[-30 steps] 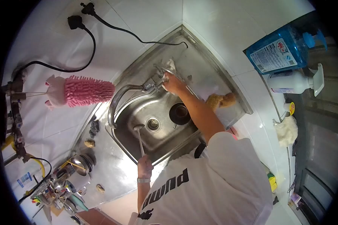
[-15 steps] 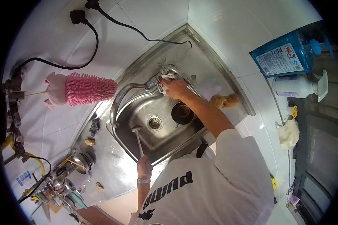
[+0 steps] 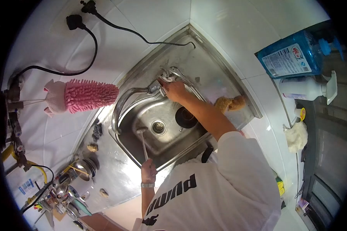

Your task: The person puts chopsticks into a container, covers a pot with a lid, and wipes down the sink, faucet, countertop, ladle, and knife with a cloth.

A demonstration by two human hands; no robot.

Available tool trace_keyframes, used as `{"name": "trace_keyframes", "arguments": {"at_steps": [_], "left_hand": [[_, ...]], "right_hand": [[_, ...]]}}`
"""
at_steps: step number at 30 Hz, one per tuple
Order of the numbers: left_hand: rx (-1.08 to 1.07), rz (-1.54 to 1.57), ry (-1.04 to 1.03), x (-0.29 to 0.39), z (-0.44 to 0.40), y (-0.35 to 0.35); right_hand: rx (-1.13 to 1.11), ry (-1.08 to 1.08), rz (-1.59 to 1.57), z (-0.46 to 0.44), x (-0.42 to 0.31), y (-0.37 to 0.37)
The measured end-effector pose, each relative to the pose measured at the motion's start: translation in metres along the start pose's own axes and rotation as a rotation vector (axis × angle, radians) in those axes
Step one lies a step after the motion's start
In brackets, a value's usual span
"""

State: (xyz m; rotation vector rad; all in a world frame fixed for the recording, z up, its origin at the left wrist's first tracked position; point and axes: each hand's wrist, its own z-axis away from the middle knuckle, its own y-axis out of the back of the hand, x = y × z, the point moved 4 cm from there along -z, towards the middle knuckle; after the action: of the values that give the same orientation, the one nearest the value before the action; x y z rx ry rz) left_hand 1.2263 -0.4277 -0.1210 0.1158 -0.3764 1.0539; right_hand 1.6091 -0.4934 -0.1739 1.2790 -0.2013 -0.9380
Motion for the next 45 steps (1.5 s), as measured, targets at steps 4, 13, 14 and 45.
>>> {"name": "trace_keyframes", "arguments": {"at_steps": [4,13,14,45], "left_hand": [[-0.003,0.058,-0.006,-0.001,0.0,0.004],[0.054,0.037,0.038,0.001,0.001,0.004],[0.044,0.043,0.029,0.001,-0.001,0.004],[-0.009,0.021,0.001,0.002,0.013,-0.008]], "right_hand": [[0.132,-0.018,0.093,0.018,0.002,-0.013],[-0.004,-0.151,-0.126,0.021,-0.001,-0.037],[-0.006,-0.15,-0.127,0.019,0.0,-0.043],[0.069,-0.186,-0.393,0.025,-0.031,-0.068]]}}
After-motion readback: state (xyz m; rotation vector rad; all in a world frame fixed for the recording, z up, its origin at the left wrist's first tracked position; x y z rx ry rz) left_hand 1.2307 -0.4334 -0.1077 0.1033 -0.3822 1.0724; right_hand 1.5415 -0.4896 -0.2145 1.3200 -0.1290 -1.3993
